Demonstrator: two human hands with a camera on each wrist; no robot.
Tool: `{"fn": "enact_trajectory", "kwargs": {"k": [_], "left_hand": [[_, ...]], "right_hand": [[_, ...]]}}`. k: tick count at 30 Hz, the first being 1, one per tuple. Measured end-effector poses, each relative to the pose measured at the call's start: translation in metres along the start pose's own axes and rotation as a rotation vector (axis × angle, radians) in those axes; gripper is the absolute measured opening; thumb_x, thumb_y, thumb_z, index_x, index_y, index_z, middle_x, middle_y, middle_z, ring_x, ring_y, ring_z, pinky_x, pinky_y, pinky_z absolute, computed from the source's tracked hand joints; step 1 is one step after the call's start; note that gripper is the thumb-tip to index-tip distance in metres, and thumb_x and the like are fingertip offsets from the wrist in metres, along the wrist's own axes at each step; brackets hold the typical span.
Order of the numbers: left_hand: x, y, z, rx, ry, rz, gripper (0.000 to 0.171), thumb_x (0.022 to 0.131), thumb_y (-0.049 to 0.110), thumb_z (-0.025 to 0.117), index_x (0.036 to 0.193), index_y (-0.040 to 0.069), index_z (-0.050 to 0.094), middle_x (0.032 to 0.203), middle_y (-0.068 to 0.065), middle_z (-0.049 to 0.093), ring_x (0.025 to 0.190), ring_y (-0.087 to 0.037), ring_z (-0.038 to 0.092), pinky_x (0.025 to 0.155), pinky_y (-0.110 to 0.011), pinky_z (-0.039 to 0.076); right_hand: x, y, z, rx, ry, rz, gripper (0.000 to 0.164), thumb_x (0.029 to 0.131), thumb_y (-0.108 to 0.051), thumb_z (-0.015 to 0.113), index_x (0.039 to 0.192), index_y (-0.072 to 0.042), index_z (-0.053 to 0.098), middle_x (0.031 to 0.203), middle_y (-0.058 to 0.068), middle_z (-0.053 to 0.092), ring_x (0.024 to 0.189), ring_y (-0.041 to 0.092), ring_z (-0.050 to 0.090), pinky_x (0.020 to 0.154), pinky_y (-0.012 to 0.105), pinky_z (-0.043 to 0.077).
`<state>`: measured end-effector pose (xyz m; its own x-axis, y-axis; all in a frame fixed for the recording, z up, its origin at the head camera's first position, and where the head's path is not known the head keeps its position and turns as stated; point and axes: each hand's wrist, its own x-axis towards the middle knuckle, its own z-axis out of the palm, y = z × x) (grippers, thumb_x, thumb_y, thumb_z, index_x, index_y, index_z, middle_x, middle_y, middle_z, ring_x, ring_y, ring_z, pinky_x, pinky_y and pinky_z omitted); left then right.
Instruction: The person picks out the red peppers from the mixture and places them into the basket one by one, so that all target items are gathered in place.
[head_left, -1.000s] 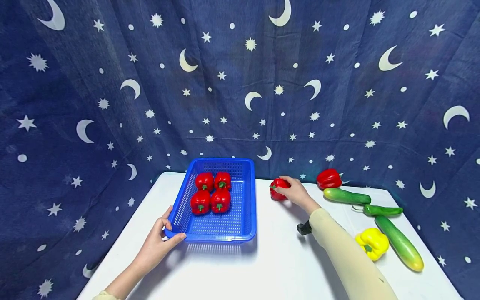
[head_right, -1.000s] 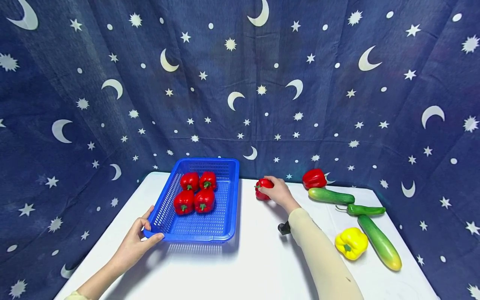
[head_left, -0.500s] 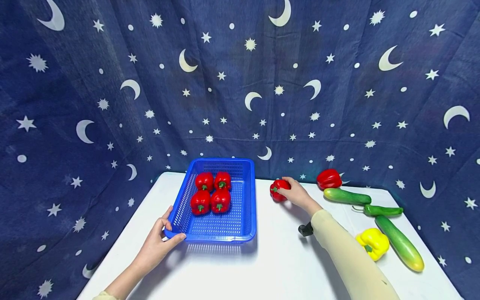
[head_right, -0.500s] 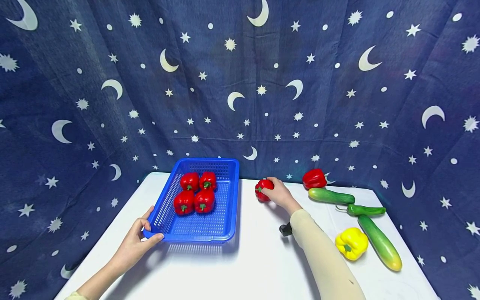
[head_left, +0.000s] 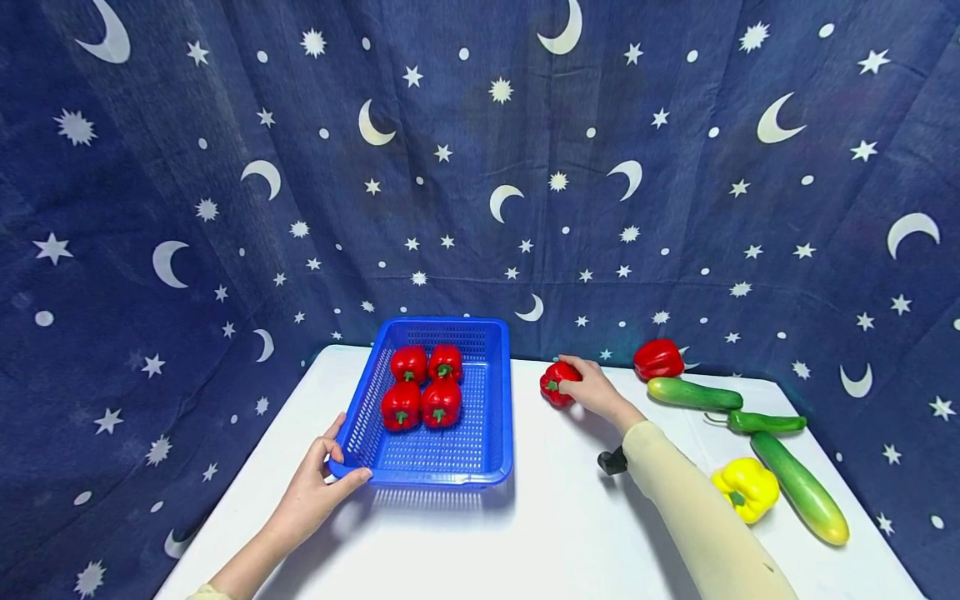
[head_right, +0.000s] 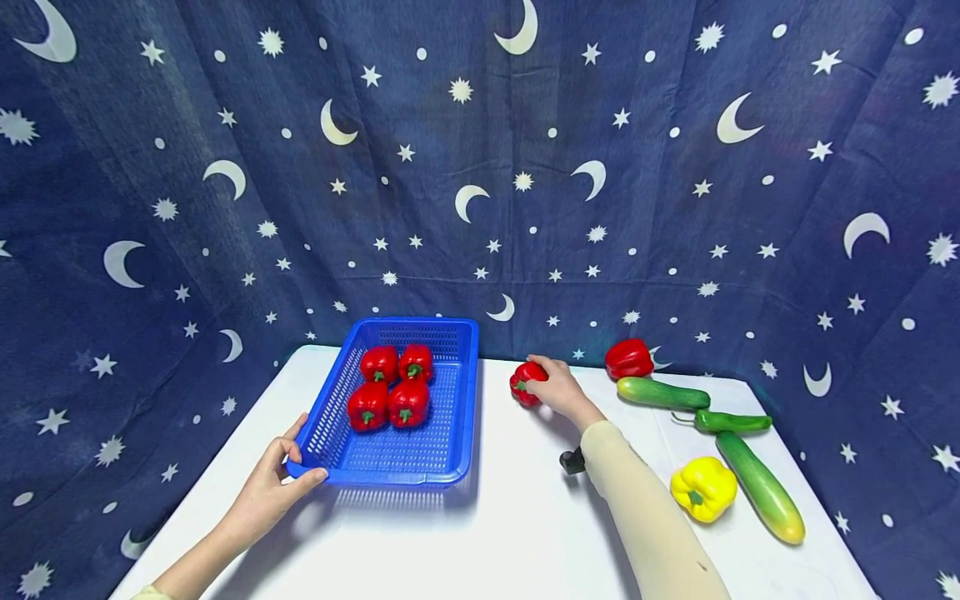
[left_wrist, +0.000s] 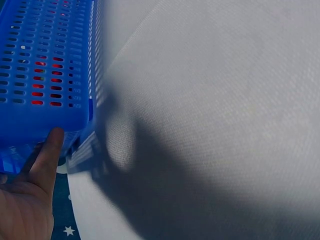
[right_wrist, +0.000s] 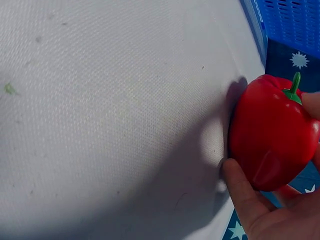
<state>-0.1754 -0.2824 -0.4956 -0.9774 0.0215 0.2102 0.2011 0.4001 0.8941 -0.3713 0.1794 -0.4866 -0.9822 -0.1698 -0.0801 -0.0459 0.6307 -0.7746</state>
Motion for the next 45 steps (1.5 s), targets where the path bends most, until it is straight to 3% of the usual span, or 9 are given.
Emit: {"fn": "enact_trajectory", "kwargs": {"k": [5, 11, 20, 45], "left_hand": [[0.0, 0.0001, 0.0008, 0.004, 0.005, 0.001, 0.043, 0.092, 0.012, 0.079, 0.102, 0.005, 0.037, 0.169, -0.016, 0.019, 0.129, -0.051, 0.051, 0.086, -0.017, 0.049], [0.0001, 0.0001, 0.0008, 0.014, 0.008, 0.0, 0.043, 0.091, 0.013, 0.079, 0.101, 0.005, 0.037, 0.169, -0.016, 0.02, 0.129, -0.051, 0.051, 0.087, -0.018, 0.049], [0.0, 0.0005, 0.0002, 0.013, 0.007, 0.0, 0.043, 0.092, 0.012, 0.079, 0.102, 0.004, 0.037, 0.168, -0.016, 0.02, 0.131, -0.053, 0.048, 0.088, -0.016, 0.048], [0.0003, -0.0012, 0.0011, 0.015, 0.013, 0.025, 0.043, 0.092, 0.013, 0.078, 0.101, 0.004, 0.037, 0.168, -0.017, 0.02, 0.135, -0.053, 0.044, 0.091, -0.012, 0.042]], "right_hand": [[-0.0006, 0.0028, 0.0012, -0.007, 0.003, -0.018, 0.072, 0.093, -0.025, 0.069, 0.157, -0.012, 0.038, 0.153, 0.029, 0.03, 0.135, 0.048, 0.04, 0.108, 0.063, 0.037], [0.0003, 0.0034, 0.002, -0.011, -0.002, -0.006, 0.075, 0.094, -0.027, 0.067, 0.159, -0.011, 0.033, 0.152, 0.03, 0.033, 0.135, 0.048, 0.04, 0.109, 0.062, 0.037], [0.0042, 0.0039, 0.0042, -0.015, 0.019, 0.03, 0.082, 0.092, -0.026, 0.067, 0.156, 0.003, 0.025, 0.151, 0.032, 0.035, 0.135, 0.048, 0.041, 0.107, 0.06, 0.04], [0.0011, 0.0035, 0.0032, 0.032, 0.025, 0.017, 0.079, 0.091, -0.023, 0.069, 0.155, 0.001, 0.03, 0.148, 0.031, 0.042, 0.13, 0.046, 0.047, 0.106, 0.058, 0.042]]}}
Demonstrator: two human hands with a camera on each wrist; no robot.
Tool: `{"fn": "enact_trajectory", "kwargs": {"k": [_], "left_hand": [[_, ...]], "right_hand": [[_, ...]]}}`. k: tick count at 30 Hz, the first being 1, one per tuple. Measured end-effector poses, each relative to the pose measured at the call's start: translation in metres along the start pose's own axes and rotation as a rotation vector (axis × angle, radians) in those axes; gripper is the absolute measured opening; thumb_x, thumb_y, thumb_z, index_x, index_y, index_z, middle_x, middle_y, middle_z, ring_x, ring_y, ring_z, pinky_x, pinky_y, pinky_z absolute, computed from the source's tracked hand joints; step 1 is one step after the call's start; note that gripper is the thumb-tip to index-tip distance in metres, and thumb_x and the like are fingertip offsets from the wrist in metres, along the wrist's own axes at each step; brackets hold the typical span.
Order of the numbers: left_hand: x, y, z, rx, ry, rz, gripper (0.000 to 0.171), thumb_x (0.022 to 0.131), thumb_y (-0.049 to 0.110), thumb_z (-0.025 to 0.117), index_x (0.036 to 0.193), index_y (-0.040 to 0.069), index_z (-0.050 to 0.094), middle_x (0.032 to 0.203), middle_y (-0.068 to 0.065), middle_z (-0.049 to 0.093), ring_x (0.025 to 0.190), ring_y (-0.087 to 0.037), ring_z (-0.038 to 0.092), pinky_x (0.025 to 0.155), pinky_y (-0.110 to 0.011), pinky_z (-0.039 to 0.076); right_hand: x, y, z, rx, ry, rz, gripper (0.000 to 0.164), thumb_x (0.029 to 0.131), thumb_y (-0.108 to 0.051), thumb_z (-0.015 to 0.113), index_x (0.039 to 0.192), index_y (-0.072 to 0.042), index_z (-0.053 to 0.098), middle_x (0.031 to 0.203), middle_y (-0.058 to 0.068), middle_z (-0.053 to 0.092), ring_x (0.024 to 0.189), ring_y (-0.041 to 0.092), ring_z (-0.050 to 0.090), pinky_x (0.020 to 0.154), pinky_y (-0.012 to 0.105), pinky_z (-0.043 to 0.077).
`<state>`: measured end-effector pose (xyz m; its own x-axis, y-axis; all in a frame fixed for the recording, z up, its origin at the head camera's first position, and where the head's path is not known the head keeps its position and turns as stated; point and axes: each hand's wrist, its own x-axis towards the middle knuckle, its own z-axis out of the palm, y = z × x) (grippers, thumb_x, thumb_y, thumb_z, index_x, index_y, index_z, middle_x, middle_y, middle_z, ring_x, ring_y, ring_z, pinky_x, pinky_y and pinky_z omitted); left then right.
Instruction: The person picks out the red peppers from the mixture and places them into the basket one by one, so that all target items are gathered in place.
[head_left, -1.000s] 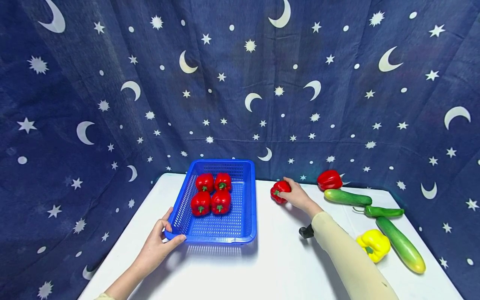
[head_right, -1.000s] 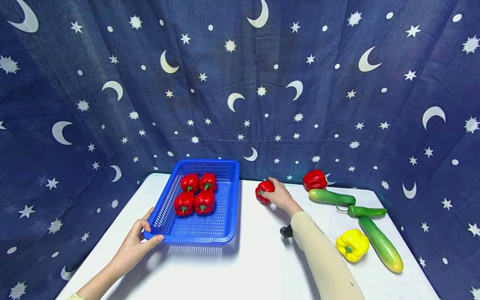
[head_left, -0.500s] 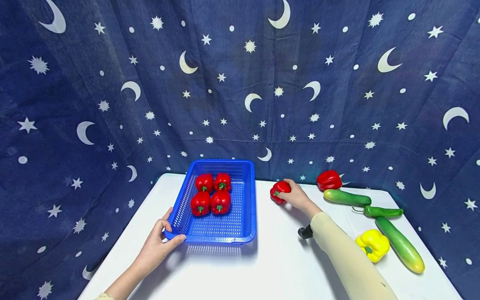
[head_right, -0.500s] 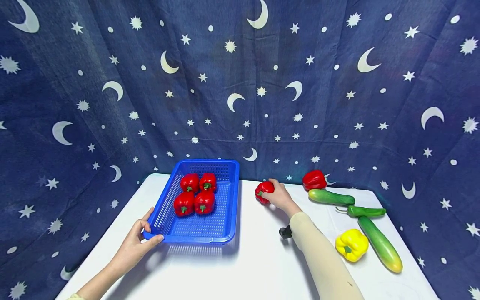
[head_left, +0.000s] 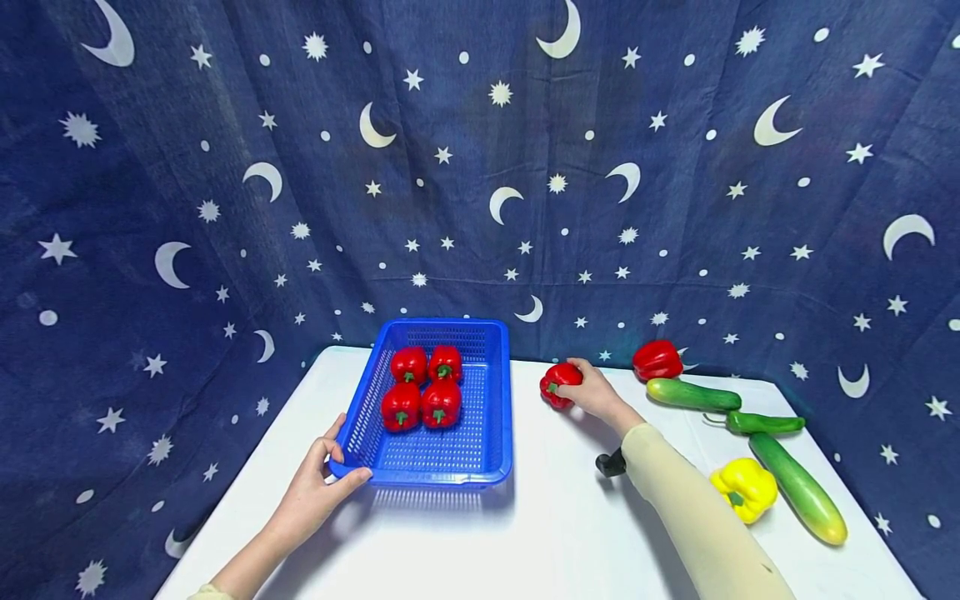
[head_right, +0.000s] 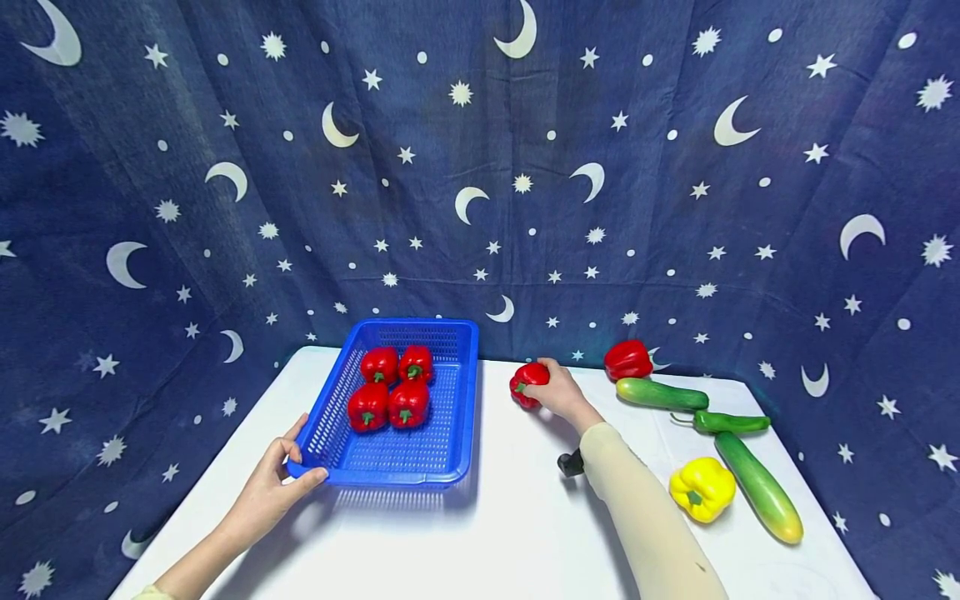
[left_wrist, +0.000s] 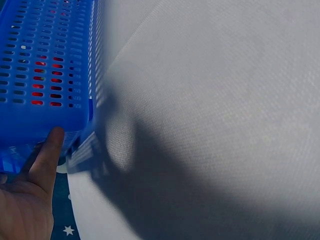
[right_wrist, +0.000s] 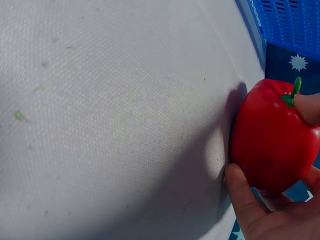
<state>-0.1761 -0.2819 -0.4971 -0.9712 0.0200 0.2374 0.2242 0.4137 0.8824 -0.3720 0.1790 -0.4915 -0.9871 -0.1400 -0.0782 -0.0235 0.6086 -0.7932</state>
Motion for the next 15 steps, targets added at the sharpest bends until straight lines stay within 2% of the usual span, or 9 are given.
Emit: {"fn": "enact_trajectory", "kwargs": {"k": [6, 15], "left_hand": [[0.0, 0.001, 0.0, 0.0, -0.002, -0.01, 0.042, 0.092, 0.012, 0.078, 0.101, 0.004, 0.038, 0.168, -0.017, 0.02, 0.134, -0.053, 0.045, 0.091, -0.012, 0.042], [0.0, 0.001, -0.001, 0.0, -0.002, -0.013, 0.043, 0.092, 0.015, 0.079, 0.102, 0.005, 0.038, 0.168, -0.016, 0.02, 0.136, -0.053, 0.044, 0.091, -0.011, 0.041]], "right_hand": [[-0.002, -0.004, -0.007, 0.033, 0.012, 0.023, 0.08, 0.09, -0.023, 0.07, 0.156, -0.002, 0.029, 0.15, 0.029, 0.039, 0.132, 0.047, 0.043, 0.105, 0.058, 0.044], [-0.006, -0.016, -0.023, 0.015, 0.045, -0.063, 0.08, 0.088, -0.017, 0.072, 0.155, -0.002, 0.031, 0.148, 0.029, 0.04, 0.13, 0.045, 0.044, 0.104, 0.056, 0.045]]}}
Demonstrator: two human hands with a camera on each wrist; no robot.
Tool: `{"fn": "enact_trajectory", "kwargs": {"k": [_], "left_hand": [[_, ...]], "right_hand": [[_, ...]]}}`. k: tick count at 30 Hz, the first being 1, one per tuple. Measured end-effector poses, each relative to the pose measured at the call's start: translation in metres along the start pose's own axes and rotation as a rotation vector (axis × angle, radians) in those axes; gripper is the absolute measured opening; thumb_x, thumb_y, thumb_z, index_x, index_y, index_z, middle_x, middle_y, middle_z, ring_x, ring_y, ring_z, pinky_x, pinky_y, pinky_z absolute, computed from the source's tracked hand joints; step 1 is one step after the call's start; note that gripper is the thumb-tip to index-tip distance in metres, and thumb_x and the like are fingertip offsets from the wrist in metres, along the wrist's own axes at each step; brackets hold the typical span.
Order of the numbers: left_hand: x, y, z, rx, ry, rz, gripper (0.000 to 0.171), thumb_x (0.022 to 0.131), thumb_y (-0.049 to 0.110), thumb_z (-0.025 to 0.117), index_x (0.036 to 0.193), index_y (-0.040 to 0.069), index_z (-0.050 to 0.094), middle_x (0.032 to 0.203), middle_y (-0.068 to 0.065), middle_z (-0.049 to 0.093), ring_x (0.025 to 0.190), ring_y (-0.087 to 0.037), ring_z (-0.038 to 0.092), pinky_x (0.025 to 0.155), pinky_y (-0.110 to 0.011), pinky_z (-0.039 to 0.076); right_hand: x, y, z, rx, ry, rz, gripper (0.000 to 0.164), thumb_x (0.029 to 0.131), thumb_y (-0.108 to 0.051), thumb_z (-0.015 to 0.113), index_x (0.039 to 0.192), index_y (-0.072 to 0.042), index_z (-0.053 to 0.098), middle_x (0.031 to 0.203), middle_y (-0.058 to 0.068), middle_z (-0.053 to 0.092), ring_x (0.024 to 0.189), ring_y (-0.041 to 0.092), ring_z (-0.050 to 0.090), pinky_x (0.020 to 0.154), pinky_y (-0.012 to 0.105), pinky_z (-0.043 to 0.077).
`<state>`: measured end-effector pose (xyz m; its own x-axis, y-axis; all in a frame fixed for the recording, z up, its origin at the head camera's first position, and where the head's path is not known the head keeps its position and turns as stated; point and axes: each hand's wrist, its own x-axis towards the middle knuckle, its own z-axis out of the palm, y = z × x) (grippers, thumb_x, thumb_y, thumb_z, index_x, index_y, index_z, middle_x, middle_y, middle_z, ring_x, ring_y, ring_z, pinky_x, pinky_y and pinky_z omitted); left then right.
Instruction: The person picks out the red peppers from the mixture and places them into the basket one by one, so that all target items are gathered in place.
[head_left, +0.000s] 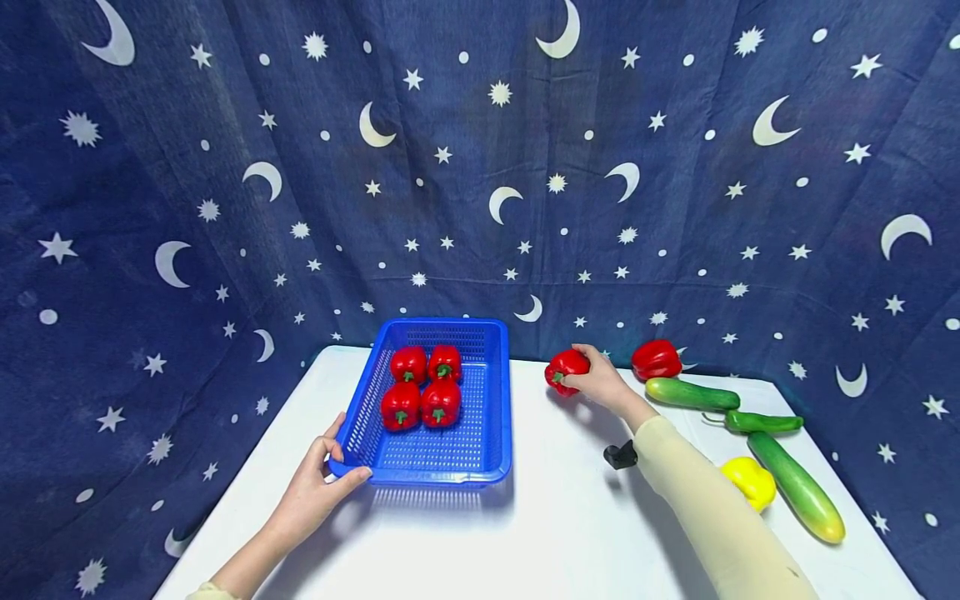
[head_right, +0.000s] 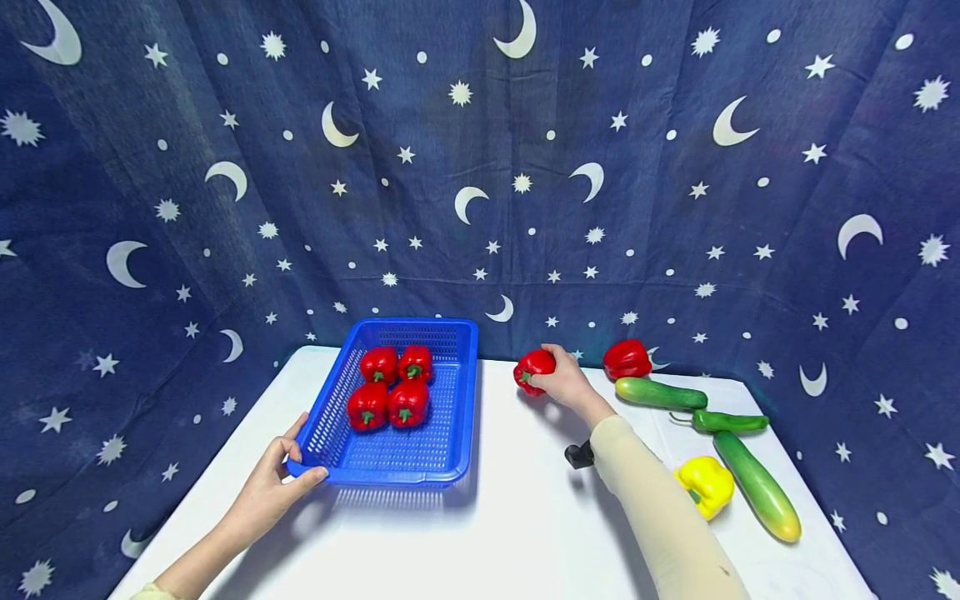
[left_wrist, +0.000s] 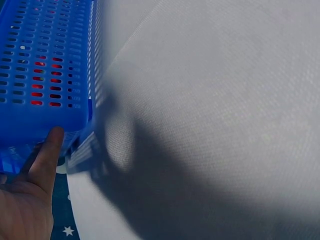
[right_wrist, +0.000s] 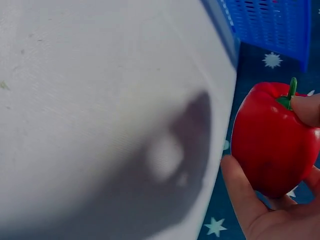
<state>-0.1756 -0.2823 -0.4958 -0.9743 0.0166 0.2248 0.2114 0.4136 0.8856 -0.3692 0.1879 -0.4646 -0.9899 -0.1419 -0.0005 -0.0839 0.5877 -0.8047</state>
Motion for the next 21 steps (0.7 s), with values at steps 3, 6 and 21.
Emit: {"fn": "enact_trajectory", "kwargs": {"k": [3, 6, 21], "left_hand": [[0.001, -0.001, 0.0, -0.006, -0.001, 0.007, 0.043, 0.091, 0.014, 0.079, 0.102, 0.004, 0.038, 0.168, -0.017, 0.019, 0.139, -0.053, 0.04, 0.092, -0.01, 0.039], [0.001, -0.001, 0.0, -0.002, -0.003, 0.015, 0.044, 0.091, 0.015, 0.079, 0.101, 0.004, 0.038, 0.168, -0.017, 0.019, 0.141, -0.052, 0.036, 0.093, -0.008, 0.037], [0.001, -0.002, 0.001, -0.012, 0.007, 0.052, 0.045, 0.09, 0.013, 0.08, 0.1, 0.004, 0.037, 0.167, -0.021, 0.02, 0.14, -0.054, 0.036, 0.094, -0.007, 0.036]], "right_hand": [[-0.002, -0.008, -0.006, 0.014, 0.005, -0.014, 0.08, 0.088, -0.016, 0.073, 0.155, -0.003, 0.032, 0.148, 0.029, 0.038, 0.13, 0.045, 0.043, 0.103, 0.055, 0.046], [-0.003, -0.016, -0.011, 0.012, 0.008, -0.022, 0.081, 0.088, -0.017, 0.073, 0.156, -0.005, 0.032, 0.148, 0.03, 0.036, 0.131, 0.045, 0.042, 0.104, 0.056, 0.045], [-0.011, -0.043, -0.02, 0.041, -0.031, -0.109, 0.081, 0.088, -0.023, 0.077, 0.156, -0.01, 0.035, 0.148, 0.026, 0.038, 0.125, 0.042, 0.05, 0.099, 0.051, 0.049]]}}
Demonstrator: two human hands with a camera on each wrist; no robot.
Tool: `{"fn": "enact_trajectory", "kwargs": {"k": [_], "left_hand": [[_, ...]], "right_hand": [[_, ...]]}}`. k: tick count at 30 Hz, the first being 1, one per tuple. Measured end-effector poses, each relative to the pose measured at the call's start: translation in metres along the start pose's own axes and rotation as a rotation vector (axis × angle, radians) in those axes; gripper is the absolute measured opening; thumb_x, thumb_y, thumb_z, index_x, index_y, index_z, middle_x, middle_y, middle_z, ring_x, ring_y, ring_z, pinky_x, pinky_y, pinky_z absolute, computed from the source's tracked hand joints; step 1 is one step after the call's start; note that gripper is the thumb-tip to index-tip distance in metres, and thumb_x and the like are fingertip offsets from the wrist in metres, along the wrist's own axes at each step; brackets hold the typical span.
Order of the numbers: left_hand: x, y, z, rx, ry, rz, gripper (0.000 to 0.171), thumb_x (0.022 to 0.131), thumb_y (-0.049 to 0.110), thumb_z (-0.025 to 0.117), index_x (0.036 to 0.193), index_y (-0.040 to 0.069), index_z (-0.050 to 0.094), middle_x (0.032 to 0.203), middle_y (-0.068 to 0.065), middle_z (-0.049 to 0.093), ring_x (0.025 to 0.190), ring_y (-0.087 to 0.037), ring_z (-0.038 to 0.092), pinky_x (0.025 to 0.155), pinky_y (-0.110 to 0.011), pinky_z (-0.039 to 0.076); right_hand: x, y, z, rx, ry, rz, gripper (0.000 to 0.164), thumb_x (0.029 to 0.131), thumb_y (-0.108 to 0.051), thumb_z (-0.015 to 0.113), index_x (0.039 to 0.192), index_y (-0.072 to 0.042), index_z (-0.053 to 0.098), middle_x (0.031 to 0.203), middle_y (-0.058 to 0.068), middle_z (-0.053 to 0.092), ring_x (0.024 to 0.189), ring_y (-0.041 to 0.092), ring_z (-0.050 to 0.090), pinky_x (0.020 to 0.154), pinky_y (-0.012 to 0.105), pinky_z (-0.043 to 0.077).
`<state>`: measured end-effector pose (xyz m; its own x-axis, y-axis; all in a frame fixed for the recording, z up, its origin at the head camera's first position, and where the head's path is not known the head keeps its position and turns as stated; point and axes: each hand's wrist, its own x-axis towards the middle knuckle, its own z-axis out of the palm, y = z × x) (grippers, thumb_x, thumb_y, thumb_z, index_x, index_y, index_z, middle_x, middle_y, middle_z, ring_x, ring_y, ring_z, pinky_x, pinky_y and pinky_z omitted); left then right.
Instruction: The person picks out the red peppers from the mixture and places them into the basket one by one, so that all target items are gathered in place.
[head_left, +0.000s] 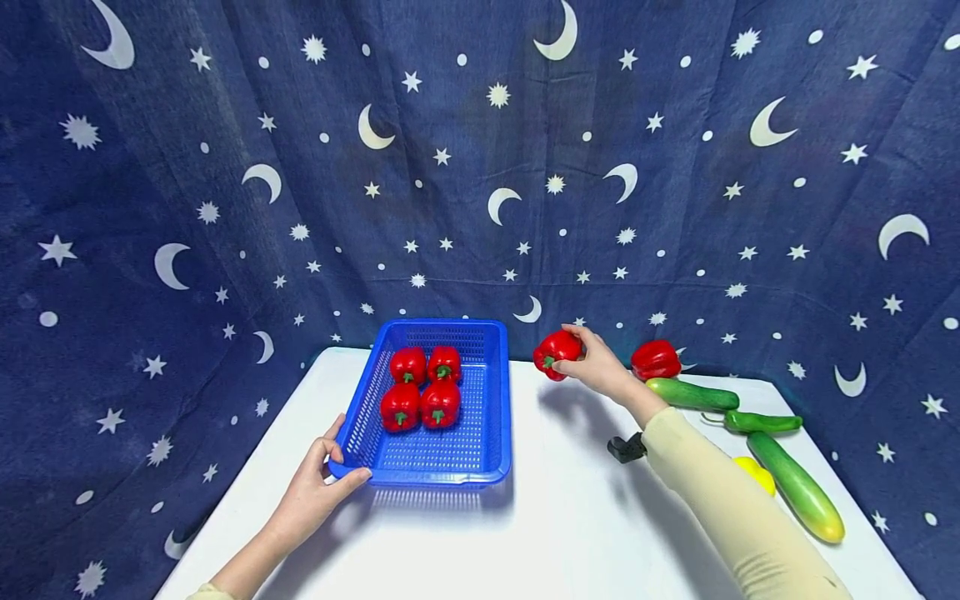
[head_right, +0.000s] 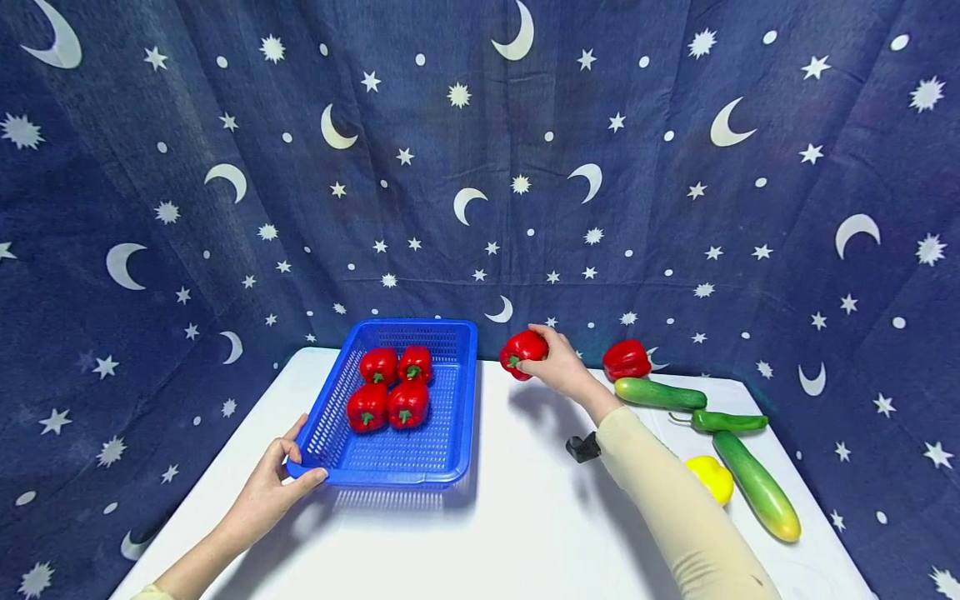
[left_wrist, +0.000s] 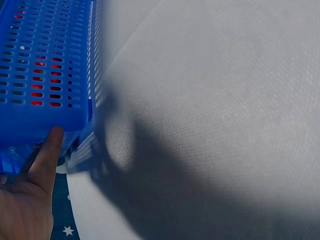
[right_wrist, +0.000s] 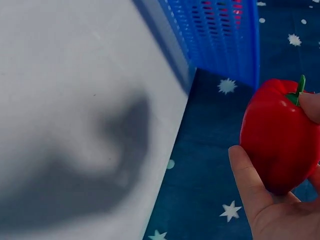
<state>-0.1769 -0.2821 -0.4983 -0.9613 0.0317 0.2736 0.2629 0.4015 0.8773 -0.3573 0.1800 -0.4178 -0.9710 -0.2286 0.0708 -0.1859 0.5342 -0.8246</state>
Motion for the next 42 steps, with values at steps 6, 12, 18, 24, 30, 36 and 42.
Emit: {"fn": "enact_trajectory", "kwargs": {"k": [6, 12, 18, 24, 30, 36, 42], "left_hand": [[0.0, 0.0, 0.0, -0.007, -0.006, -0.027, 0.045, 0.091, 0.015, 0.08, 0.101, 0.005, 0.037, 0.168, -0.019, 0.019, 0.141, -0.053, 0.036, 0.093, -0.007, 0.037], [0.0, 0.0, -0.001, -0.008, -0.006, -0.027, 0.045, 0.091, 0.015, 0.08, 0.101, 0.004, 0.037, 0.168, -0.019, 0.019, 0.141, -0.054, 0.035, 0.094, -0.007, 0.037], [0.0, 0.0, -0.001, -0.003, -0.007, -0.022, 0.045, 0.091, 0.016, 0.08, 0.101, 0.005, 0.038, 0.168, -0.018, 0.02, 0.14, -0.053, 0.037, 0.093, -0.008, 0.038], [0.0, 0.0, -0.001, -0.005, -0.008, -0.023, 0.044, 0.091, 0.016, 0.08, 0.101, 0.005, 0.038, 0.168, -0.017, 0.02, 0.141, -0.052, 0.036, 0.094, -0.007, 0.037], [-0.001, 0.001, -0.001, -0.001, -0.009, -0.022, 0.045, 0.091, 0.016, 0.08, 0.101, 0.005, 0.037, 0.168, -0.017, 0.019, 0.143, -0.052, 0.033, 0.095, -0.006, 0.034], [-0.001, 0.0, -0.001, 0.004, -0.009, -0.017, 0.045, 0.091, 0.017, 0.079, 0.101, 0.005, 0.037, 0.168, -0.018, 0.019, 0.143, -0.052, 0.034, 0.095, -0.005, 0.034], [0.0, 0.0, -0.001, 0.003, -0.009, -0.017, 0.044, 0.091, 0.016, 0.079, 0.1, 0.005, 0.037, 0.168, -0.019, 0.019, 0.142, -0.053, 0.035, 0.095, -0.005, 0.034]], "right_hand": [[-0.004, -0.018, 0.002, 0.039, -0.049, -0.017, 0.082, 0.088, -0.023, 0.077, 0.157, -0.013, 0.034, 0.149, 0.022, 0.038, 0.124, 0.041, 0.051, 0.096, 0.049, 0.051], [-0.005, -0.037, 0.01, 0.186, -0.104, -0.05, 0.084, 0.088, -0.016, 0.077, 0.157, -0.007, 0.031, 0.15, 0.021, 0.04, 0.125, 0.041, 0.052, 0.092, 0.044, 0.055], [-0.005, -0.056, 0.023, 0.344, -0.16, -0.055, 0.081, 0.087, -0.009, 0.077, 0.155, -0.007, 0.033, 0.144, 0.024, 0.043, 0.125, 0.041, 0.052, 0.089, 0.042, 0.057], [-0.006, -0.08, 0.033, 0.379, -0.223, -0.036, 0.082, 0.085, -0.01, 0.078, 0.155, -0.014, 0.035, 0.14, 0.022, 0.044, 0.12, 0.038, 0.058, 0.092, 0.046, 0.055], [-0.003, -0.101, 0.049, 0.411, -0.282, -0.025, 0.082, 0.085, -0.008, 0.08, 0.154, -0.016, 0.037, 0.14, 0.019, 0.044, 0.116, 0.035, 0.063, 0.093, 0.047, 0.054], [-0.003, -0.122, 0.066, 0.457, -0.364, 0.011, 0.083, 0.085, -0.002, 0.081, 0.154, -0.017, 0.036, 0.143, 0.02, 0.04, 0.115, 0.037, 0.064, 0.088, 0.047, 0.057], [-0.001, -0.137, 0.086, 0.475, -0.421, 0.036, 0.085, 0.084, 0.002, 0.082, 0.154, -0.018, 0.038, 0.146, 0.018, 0.038, 0.113, 0.035, 0.065, 0.088, 0.049, 0.057]]}}
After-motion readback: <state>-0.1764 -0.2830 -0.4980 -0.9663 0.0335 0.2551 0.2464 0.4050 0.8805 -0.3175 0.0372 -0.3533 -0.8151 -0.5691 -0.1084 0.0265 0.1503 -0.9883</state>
